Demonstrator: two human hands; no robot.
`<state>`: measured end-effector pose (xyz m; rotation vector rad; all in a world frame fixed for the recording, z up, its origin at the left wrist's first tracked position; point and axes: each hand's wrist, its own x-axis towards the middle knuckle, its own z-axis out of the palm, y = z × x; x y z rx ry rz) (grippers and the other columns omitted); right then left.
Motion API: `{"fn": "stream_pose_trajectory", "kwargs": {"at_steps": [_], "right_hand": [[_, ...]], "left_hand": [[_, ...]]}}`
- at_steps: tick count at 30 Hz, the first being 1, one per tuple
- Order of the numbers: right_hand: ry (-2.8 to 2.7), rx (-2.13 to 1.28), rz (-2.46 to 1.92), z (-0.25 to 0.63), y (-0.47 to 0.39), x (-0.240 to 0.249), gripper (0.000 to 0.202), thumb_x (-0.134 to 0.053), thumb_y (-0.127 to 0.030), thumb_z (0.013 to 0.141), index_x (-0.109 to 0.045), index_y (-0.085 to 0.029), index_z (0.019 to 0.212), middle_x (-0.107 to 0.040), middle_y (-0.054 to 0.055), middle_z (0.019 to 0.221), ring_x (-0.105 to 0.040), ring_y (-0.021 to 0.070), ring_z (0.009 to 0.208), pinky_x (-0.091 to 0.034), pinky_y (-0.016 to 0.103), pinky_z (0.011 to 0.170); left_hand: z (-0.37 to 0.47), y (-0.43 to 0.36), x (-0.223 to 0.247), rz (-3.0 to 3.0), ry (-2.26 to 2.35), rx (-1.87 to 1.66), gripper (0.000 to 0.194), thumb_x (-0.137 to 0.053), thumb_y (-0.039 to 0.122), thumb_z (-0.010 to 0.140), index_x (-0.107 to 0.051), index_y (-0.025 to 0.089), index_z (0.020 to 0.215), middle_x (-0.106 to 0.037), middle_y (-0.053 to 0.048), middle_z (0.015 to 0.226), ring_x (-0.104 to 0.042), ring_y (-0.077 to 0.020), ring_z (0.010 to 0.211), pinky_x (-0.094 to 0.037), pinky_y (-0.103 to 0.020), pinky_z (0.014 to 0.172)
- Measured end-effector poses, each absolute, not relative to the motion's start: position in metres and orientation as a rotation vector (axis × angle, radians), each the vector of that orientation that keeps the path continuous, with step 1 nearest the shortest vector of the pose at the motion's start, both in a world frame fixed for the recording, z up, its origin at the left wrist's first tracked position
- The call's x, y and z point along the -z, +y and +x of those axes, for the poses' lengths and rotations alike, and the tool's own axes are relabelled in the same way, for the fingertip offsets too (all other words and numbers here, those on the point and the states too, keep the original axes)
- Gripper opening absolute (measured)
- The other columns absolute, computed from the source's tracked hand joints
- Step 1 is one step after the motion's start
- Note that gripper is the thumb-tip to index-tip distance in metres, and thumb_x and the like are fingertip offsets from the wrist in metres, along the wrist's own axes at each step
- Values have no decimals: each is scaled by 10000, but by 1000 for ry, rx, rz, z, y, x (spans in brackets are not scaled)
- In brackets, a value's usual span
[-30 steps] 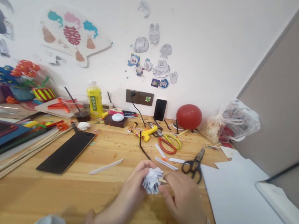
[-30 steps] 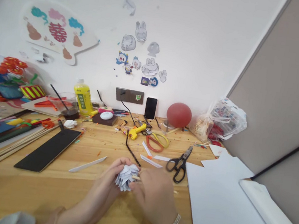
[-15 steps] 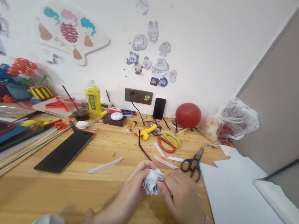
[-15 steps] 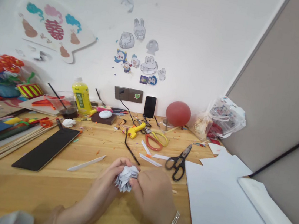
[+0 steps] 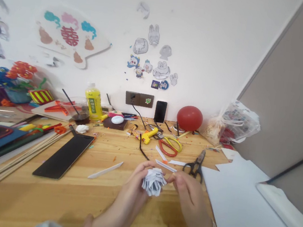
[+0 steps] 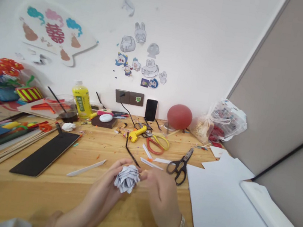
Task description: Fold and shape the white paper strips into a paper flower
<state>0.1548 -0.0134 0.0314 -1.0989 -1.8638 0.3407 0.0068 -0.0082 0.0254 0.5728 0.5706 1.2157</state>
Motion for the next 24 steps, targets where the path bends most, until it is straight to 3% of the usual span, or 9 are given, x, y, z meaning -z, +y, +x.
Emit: {"fn": "stream_pose_trajectory", "kwargs": {"at_steps": [3, 8, 12, 17, 24], "right_hand": [[-1856, -330, -1086, 154, -12, -33, 322, -290, -265, 941, -593, -201, 853, -662, 53, 812, -607, 172, 756, -451, 260, 670], [-2000, -123, -1120, 150, -8, -26, 279, -339, -228, 916, -597, -198, 1019, -686, 68, 950, -633, 192, 859, -480, 294, 731], [-1977, -55, -1153, 148, -9, -23, 282, -348, -215, 912, -595, -199, 1048, -687, 65, 979, -637, 189, 875, -484, 296, 739], [-1976, 11, -1172, 147, -10, -24, 279, -348, -231, 913, -619, -188, 965, -694, 73, 915, -643, 192, 820, -487, 289, 691], [-1901, -72, -1135, 149, -10, -27, 294, -324, -213, 919, -606, -197, 1002, -686, 76, 959, -632, 190, 885, -490, 296, 740]], "left_hand": [[7, -6, -25, 503, 519, -1224, 288, -561, 267, 791, -552, 192, 1069, -670, -59, 925, -621, -199, 862, -457, -347, 801], [8, -4, -19, 461, 489, -1270, 220, -558, 290, 812, -628, 169, 981, -658, -65, 1042, -591, -187, 958, -453, -338, 878], [8, -5, -17, 483, 515, -1236, 238, -570, 332, 808, -632, 180, 979, -653, -68, 1040, -578, -192, 950, -463, -330, 828], [9, -5, -15, 551, 612, -1184, 254, -574, 350, 801, -631, 200, 997, -655, -37, 914, -566, -146, 775, -419, -228, 603], [6, -2, -14, 497, 475, -1155, 186, -532, 203, 794, -617, 197, 960, -648, -29, 877, -577, -138, 748, -441, -245, 654]]}}
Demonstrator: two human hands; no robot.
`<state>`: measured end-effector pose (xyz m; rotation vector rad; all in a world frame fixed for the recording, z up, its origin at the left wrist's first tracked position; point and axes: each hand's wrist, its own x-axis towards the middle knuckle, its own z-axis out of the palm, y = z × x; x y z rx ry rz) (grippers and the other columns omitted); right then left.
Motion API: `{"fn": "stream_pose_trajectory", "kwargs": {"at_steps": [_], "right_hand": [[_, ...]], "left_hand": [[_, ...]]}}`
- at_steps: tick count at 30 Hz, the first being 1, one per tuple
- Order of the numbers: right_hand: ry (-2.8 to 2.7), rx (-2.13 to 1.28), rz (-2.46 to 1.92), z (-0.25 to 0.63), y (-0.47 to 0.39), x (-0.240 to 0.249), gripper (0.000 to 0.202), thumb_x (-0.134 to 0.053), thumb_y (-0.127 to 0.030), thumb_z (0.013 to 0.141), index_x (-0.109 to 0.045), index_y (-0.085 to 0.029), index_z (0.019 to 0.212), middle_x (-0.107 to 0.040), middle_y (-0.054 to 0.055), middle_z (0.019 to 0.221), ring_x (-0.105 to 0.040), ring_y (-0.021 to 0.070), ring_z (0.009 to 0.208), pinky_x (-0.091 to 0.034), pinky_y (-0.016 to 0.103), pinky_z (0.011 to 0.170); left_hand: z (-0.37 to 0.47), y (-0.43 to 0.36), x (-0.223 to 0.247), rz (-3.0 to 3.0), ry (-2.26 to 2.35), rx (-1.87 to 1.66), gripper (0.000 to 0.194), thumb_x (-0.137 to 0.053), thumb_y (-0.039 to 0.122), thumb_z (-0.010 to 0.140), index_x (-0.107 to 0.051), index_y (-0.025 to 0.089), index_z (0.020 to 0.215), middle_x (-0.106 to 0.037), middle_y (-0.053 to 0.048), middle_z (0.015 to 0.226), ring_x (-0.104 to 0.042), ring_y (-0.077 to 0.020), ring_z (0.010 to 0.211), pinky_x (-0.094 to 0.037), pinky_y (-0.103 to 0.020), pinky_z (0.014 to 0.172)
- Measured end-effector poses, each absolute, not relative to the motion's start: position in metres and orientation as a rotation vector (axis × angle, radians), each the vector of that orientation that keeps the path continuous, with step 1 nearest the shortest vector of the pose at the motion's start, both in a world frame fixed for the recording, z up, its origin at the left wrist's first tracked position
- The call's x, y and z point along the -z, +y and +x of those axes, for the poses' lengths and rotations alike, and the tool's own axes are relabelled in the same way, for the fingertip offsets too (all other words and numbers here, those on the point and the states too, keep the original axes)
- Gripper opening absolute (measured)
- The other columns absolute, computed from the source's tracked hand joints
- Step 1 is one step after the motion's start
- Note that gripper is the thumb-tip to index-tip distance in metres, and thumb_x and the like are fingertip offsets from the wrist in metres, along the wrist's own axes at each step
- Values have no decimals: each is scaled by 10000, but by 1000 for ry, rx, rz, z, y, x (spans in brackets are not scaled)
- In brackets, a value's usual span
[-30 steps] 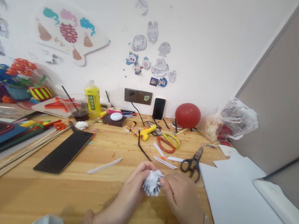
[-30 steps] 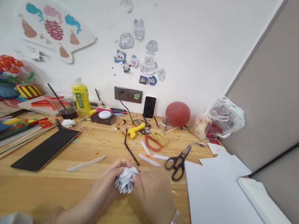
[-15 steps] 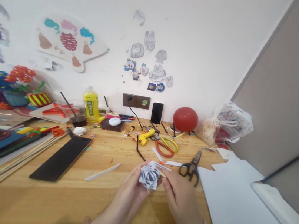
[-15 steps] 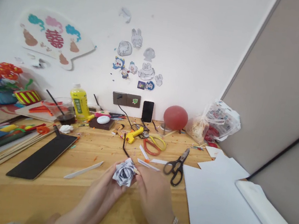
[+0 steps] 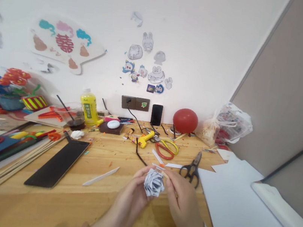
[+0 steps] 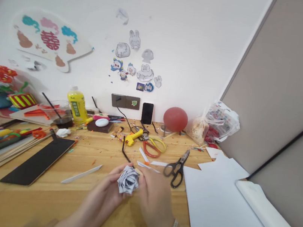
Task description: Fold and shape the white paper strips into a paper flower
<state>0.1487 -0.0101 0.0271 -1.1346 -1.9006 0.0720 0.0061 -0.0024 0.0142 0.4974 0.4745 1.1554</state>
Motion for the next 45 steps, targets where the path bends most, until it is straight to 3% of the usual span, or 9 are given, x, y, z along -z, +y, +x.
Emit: {"fn": "stream_pose_trajectory", "kwargs": {"at_steps": [9, 14, 17, 21, 26, 30, 34, 40, 45], "right_hand": [[-1996, -62, -1144, 146, -12, -26, 271, -364, -214, 899, -607, -193, 1017, -688, 74, 953, -632, 198, 869, -485, 322, 771], [-1982, -74, -1168, 143, -13, -22, 265, -378, -213, 895, -584, -196, 1062, -671, 75, 1002, -612, 205, 930, -475, 332, 801], [-1964, -51, -1178, 141, -14, -17, 280, -407, -221, 885, -546, -180, 1125, -655, 85, 1040, -602, 215, 947, -478, 343, 797], [-1922, -65, -1229, 139, -12, -13, 266, -394, -227, 896, -554, -180, 1104, -658, 85, 1022, -607, 212, 933, -484, 341, 789], [-1887, -112, -1281, 141, -11, -13, 289, -368, -237, 907, -567, -169, 1106, -654, 95, 1029, -598, 217, 965, -481, 355, 814], [-1886, -82, -1265, 142, -12, -15, 307, -356, -225, 902, -559, -171, 1126, -650, 98, 1044, -595, 220, 978, -484, 356, 810], [-1909, -42, -1266, 141, -13, -16, 315, -339, -186, 900, -557, -184, 1127, -651, 92, 1040, -600, 218, 964, -479, 351, 801], [-1835, -4, -1265, 140, -15, -15, 230, -355, -171, 891, -571, -185, 969, -677, 71, 872, -636, 198, 775, -479, 293, 649], [-1921, 7, -1155, 144, -17, -25, 191, -369, -172, 893, -557, -202, 912, -645, 46, 801, -597, 188, 720, -438, 289, 627]], "left_hand": [[4, 1, -16, 362, 434, -1254, 104, -500, 228, 846, -583, 168, 832, -615, -13, 775, -587, -124, 729, -461, -249, 697], [3, 1, -16, 407, 417, -1315, 124, -541, 276, 824, -583, 181, 893, -617, -35, 889, -579, -152, 853, -447, -275, 784], [3, -4, -18, 514, 409, -1320, 202, -606, 280, 773, -565, 200, 953, -619, -44, 963, -566, -167, 919, -427, -286, 824], [6, -10, -17, 675, 454, -1296, 461, -691, 140, 643, -511, 242, 1056, -621, -22, 1008, -561, -155, 944, -398, -265, 860], [9, -2, 2, 744, 517, -1287, 595, -666, 21, 500, -486, 263, 1013, -631, 8, 954, -583, -164, 912, -425, -279, 843], [9, 4, 15, 880, 727, -1304, 607, -717, 122, 552, -438, 265, 1072, -630, 4, 892, -608, -167, 810, -457, -289, 772], [7, 2, 12, 1092, 814, -1275, 572, -695, 193, 604, -427, 230, 1107, -603, -35, 982, -589, -200, 910, -448, -307, 812], [4, -4, 0, 1367, 1035, -1299, 463, -639, 183, 657, -375, 226, 1035, -561, -23, 958, -578, -175, 875, -459, -300, 796], [0, -5, 2, 1538, 1062, -1274, 427, -602, 138, 671, -419, 218, 1049, -562, -42, 1003, -563, -186, 949, -455, -303, 832]]}}
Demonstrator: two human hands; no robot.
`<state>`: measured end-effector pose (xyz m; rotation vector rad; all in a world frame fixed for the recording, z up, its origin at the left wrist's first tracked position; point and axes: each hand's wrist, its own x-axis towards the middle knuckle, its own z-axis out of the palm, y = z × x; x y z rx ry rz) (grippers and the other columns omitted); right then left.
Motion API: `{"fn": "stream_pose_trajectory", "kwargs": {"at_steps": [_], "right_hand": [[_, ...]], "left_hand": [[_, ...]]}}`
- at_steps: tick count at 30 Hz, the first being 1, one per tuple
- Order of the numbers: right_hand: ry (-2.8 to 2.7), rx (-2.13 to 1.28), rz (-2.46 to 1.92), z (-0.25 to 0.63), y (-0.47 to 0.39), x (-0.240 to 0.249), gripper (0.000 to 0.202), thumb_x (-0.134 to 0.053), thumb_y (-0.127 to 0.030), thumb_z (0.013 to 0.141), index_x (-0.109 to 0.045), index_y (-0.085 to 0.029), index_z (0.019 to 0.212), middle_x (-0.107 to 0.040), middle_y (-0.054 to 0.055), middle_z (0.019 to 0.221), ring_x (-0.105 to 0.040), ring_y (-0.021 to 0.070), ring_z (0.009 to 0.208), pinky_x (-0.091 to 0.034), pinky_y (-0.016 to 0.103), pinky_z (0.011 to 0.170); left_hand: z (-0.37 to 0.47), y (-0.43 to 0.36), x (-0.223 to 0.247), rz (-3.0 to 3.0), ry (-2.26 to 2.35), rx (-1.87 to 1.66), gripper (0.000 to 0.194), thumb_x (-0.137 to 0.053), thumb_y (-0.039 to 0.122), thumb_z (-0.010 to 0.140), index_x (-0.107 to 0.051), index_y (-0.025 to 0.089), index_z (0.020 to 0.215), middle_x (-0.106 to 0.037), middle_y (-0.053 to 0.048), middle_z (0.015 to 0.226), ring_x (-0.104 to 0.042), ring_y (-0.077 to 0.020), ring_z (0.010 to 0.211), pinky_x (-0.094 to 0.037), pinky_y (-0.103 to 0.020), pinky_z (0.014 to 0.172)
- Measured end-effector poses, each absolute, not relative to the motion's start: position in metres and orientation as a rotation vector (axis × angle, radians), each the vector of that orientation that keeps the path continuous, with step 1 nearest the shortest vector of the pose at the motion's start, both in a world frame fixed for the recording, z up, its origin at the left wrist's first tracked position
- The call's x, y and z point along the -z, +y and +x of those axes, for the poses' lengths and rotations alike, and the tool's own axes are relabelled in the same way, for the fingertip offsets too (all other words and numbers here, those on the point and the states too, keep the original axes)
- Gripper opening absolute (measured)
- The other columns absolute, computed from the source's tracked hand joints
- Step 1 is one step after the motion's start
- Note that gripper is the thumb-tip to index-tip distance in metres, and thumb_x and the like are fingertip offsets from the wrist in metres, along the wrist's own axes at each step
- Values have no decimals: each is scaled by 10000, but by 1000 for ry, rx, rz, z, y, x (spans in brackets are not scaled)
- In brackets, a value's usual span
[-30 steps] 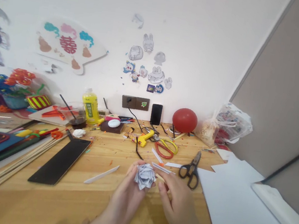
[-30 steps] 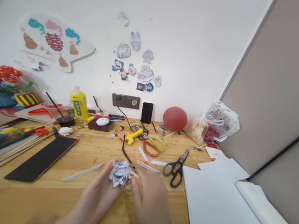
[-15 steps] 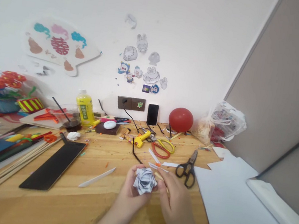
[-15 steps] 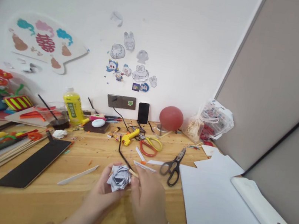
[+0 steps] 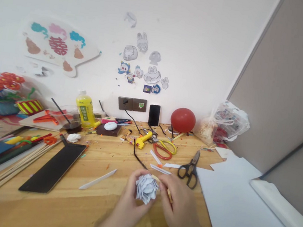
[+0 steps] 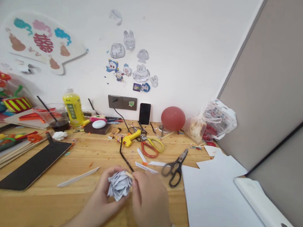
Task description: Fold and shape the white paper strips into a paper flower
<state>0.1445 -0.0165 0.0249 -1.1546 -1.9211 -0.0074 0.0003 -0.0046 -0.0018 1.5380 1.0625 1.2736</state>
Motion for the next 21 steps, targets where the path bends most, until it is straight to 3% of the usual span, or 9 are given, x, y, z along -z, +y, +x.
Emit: {"fn": "stream_pose_trajectory", "kwargs": {"at_steps": [5, 11, 14, 21], "right_hand": [[-1985, -15, -1118, 152, -15, -30, 182, -396, -207, 901, -575, -196, 873, -616, 35, 747, -566, 179, 688, -406, 281, 609], [-1971, -73, -1114, 155, -14, -30, 199, -469, -301, 880, -607, -181, 799, -616, 26, 709, -566, 171, 680, -387, 266, 610], [-1948, -203, -1221, 155, -14, -35, 237, -493, -287, 856, -577, -182, 660, -575, 0, 619, -539, 143, 607, -356, 235, 556], [-1880, -343, -1396, 156, -12, -38, 325, -475, -333, 832, -451, -187, 543, -453, -42, 500, -430, 104, 479, -278, 202, 451]], "left_hand": [[-5, -3, 7, 1680, 956, -1156, 471, -549, 74, 693, -457, 224, 1130, -541, -75, 1132, -525, -208, 1061, -429, -327, 898], [-6, -4, 6, 1737, 963, -1066, 512, -534, 49, 700, -443, 232, 1170, -553, -73, 1146, -545, -203, 1024, -440, -325, 889], [-5, -5, 4, 1748, 959, -1046, 506, -551, 41, 676, -468, 228, 1138, -569, -62, 1126, -539, -204, 1041, -441, -316, 894], [-5, -4, 6, 1823, 893, -1072, 501, -540, 40, 676, -491, 238, 1133, -585, -56, 1103, -552, -200, 1018, -456, -315, 874]]}}
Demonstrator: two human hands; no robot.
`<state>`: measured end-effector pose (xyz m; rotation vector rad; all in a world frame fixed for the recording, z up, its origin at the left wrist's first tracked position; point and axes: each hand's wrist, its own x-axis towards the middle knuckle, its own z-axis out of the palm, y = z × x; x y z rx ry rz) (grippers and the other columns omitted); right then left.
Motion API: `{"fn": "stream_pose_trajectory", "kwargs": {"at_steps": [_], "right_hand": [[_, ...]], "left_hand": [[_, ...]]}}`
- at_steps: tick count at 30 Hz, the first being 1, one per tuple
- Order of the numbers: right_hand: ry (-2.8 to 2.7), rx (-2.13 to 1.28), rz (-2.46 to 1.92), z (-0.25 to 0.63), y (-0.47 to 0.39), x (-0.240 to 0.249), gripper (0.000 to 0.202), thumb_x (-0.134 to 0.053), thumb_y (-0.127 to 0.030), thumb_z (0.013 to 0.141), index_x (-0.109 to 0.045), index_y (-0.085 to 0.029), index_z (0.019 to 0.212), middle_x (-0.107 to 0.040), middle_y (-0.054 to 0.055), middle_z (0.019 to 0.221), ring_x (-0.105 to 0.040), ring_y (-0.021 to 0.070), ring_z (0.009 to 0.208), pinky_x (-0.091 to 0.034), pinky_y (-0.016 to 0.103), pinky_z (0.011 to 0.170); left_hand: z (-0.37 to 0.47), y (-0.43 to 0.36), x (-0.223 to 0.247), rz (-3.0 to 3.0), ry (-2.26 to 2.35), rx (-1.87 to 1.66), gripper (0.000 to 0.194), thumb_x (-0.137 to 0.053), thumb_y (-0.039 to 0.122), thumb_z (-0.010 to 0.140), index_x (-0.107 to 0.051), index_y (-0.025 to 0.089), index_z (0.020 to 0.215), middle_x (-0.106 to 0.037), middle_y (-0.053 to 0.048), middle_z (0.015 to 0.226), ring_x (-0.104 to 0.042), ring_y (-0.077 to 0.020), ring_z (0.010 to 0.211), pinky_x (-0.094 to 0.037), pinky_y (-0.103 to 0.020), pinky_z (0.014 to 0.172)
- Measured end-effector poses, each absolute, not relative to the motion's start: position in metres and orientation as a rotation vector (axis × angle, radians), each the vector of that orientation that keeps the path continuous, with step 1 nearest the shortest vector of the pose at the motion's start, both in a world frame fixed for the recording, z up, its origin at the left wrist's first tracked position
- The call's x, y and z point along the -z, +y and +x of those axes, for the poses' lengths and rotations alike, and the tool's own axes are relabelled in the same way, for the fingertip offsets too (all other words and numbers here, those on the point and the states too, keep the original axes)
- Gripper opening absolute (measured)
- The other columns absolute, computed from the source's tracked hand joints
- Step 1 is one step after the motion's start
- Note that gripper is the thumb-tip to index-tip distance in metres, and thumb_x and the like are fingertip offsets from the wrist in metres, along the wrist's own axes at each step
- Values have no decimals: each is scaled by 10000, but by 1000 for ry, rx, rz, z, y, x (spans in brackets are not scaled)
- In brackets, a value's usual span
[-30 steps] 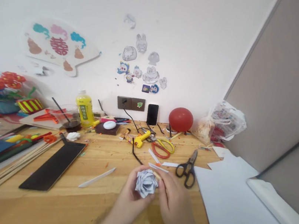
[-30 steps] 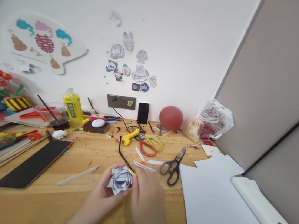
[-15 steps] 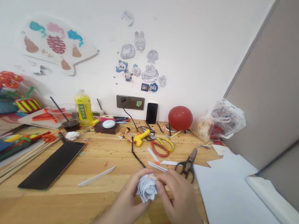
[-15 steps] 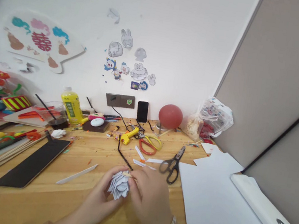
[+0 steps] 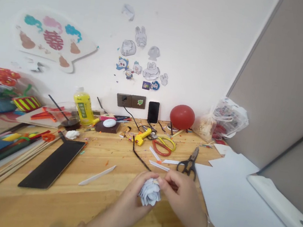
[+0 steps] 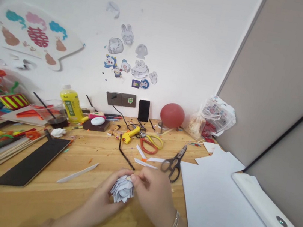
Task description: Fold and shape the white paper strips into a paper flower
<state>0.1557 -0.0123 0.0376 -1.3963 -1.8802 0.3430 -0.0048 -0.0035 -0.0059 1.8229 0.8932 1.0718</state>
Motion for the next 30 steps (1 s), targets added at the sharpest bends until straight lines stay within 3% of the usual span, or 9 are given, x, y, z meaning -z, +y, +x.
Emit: {"fn": "stream_pose_trajectory", "kwargs": {"at_steps": [5, 10, 17, 30], "right_hand": [[-1880, -302, -1412, 155, -11, -36, 373, -442, -370, 852, -430, -191, 524, -419, -47, 470, -408, 102, 445, -262, 202, 424], [-1774, -276, -1330, 159, -11, -41, 347, -373, -335, 907, -534, -184, 639, -530, -20, 539, -496, 122, 501, -348, 204, 459], [-2120, 246, -1053, 163, -12, -41, 392, -327, -366, 936, -603, -161, 747, -596, 63, 662, -544, 180, 627, -372, 273, 568], [-2191, 250, -1144, 161, -12, -39, 440, -326, -298, 938, -558, -178, 584, -554, 16, 531, -486, 135, 522, -279, 260, 520]], "left_hand": [[-4, -5, 6, 1804, 876, -1089, 538, -520, 7, 655, -505, 242, 1140, -592, -59, 1109, -553, -210, 1027, -451, -333, 887], [-4, -6, 5, 1713, 935, -1084, 542, -538, 19, 650, -500, 225, 1149, -590, -73, 1115, -560, -217, 1010, -459, -339, 876], [-2, -5, 0, 1675, 943, -1078, 535, -527, 17, 653, -494, 220, 1146, -593, -58, 1104, -569, -196, 979, -460, -314, 863], [-1, -6, -3, 1753, 962, -1111, 525, -520, -1, 622, -530, 215, 1101, -612, -66, 1077, -566, -210, 993, -453, -344, 877]]}}
